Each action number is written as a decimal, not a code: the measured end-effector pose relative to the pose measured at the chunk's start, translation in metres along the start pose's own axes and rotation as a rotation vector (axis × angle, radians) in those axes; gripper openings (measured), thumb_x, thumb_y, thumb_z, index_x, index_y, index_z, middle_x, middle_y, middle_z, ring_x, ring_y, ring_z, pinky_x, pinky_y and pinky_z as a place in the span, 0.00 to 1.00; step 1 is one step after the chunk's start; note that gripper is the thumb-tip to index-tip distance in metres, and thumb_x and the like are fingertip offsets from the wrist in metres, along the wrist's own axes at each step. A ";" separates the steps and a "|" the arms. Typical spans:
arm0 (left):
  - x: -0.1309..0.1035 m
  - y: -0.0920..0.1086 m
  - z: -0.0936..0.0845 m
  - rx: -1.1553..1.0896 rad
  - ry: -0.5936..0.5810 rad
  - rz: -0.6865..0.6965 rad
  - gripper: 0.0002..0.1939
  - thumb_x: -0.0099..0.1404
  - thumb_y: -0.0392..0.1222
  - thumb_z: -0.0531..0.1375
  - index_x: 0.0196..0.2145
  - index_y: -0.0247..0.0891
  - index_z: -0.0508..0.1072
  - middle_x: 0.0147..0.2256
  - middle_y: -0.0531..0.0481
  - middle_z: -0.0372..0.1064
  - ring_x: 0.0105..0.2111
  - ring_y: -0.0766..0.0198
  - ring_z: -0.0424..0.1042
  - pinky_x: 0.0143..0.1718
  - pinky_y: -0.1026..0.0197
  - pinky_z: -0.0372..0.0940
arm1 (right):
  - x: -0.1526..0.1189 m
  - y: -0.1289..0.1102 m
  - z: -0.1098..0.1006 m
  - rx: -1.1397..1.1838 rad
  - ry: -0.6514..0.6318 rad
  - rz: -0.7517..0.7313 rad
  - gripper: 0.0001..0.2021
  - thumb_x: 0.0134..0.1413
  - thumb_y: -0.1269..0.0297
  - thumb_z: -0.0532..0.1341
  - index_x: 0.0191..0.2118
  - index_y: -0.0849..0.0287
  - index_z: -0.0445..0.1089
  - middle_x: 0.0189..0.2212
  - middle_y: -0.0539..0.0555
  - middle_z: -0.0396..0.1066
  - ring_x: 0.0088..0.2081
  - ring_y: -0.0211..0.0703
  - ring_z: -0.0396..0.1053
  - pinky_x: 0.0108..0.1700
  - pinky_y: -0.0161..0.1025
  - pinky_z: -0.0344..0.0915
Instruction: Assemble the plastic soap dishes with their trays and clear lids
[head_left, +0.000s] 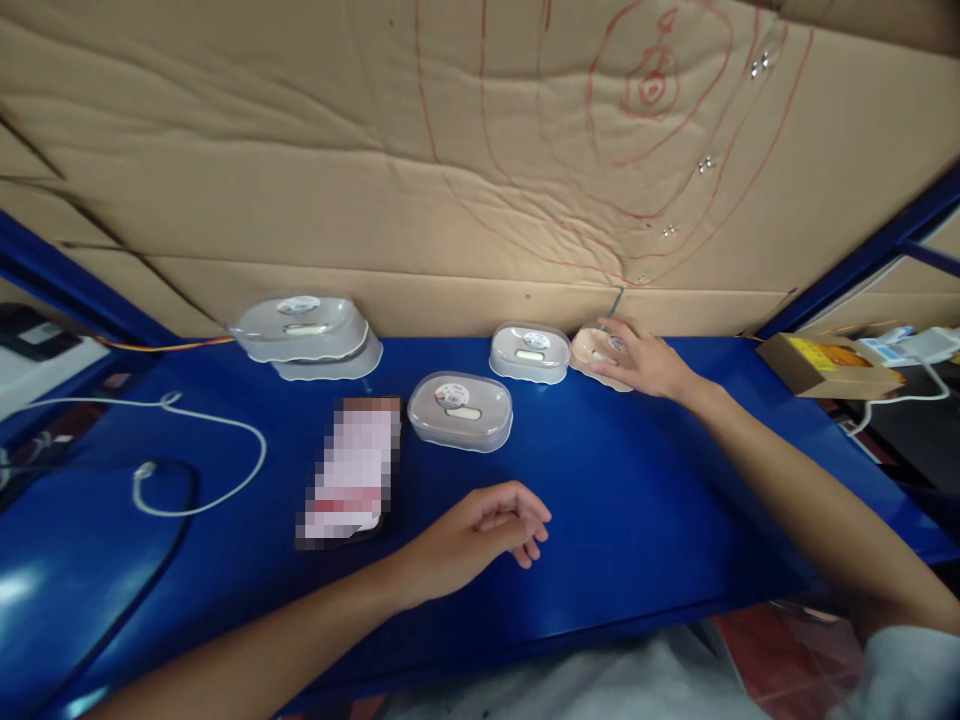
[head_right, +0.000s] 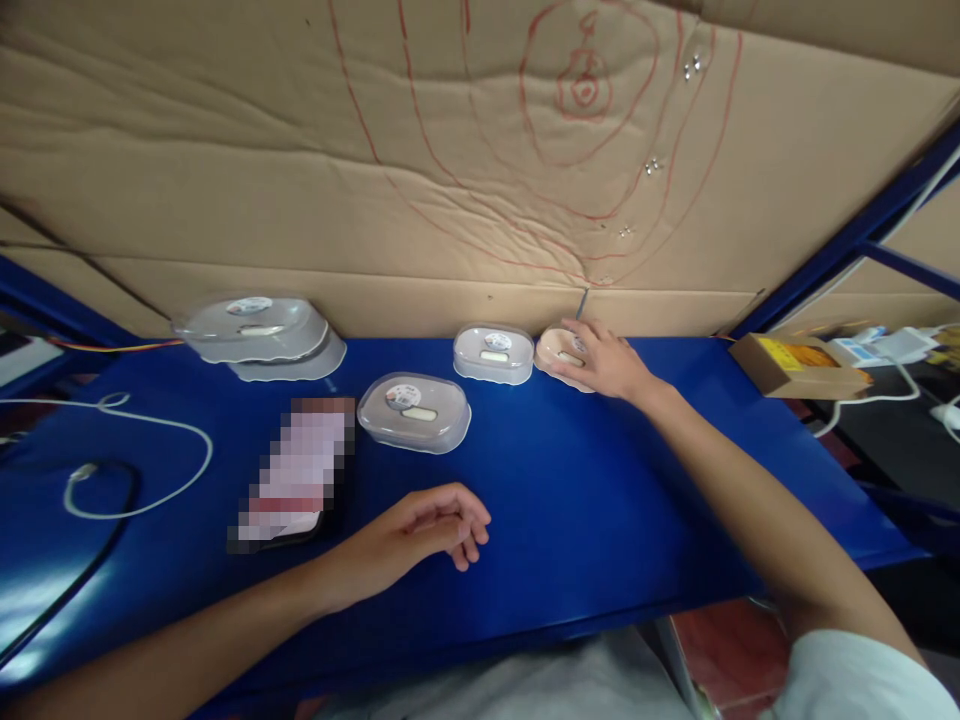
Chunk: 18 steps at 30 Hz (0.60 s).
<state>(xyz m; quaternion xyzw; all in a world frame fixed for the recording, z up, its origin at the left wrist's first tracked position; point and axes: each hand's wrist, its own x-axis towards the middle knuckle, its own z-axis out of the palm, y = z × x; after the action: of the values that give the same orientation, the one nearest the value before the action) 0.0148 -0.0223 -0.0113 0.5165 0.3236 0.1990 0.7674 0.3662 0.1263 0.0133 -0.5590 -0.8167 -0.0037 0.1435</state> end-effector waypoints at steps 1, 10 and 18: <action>0.000 0.000 0.000 0.000 -0.003 0.001 0.13 0.70 0.49 0.64 0.43 0.36 0.77 0.40 0.45 0.77 0.37 0.61 0.77 0.42 0.55 0.71 | 0.004 0.000 0.001 -0.012 -0.009 -0.018 0.39 0.65 0.33 0.57 0.73 0.46 0.54 0.72 0.61 0.59 0.68 0.67 0.64 0.62 0.65 0.68; 0.001 -0.003 -0.001 -0.011 -0.017 -0.001 0.12 0.71 0.48 0.63 0.44 0.36 0.77 0.41 0.45 0.78 0.37 0.61 0.77 0.42 0.56 0.71 | 0.007 0.007 0.017 -0.070 -0.017 -0.082 0.34 0.69 0.41 0.56 0.74 0.47 0.54 0.72 0.61 0.58 0.70 0.68 0.60 0.65 0.67 0.64; 0.000 -0.001 -0.001 0.009 -0.022 -0.005 0.11 0.72 0.46 0.62 0.44 0.36 0.77 0.40 0.46 0.78 0.36 0.62 0.77 0.42 0.56 0.71 | 0.010 0.004 0.015 -0.108 -0.068 -0.151 0.34 0.67 0.44 0.57 0.72 0.57 0.58 0.75 0.67 0.52 0.72 0.72 0.56 0.66 0.67 0.60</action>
<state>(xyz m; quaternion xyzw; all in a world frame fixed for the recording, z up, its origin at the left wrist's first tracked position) 0.0136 -0.0221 -0.0130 0.5214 0.3171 0.1900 0.7691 0.3633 0.1395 0.0012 -0.5027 -0.8594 -0.0396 0.0847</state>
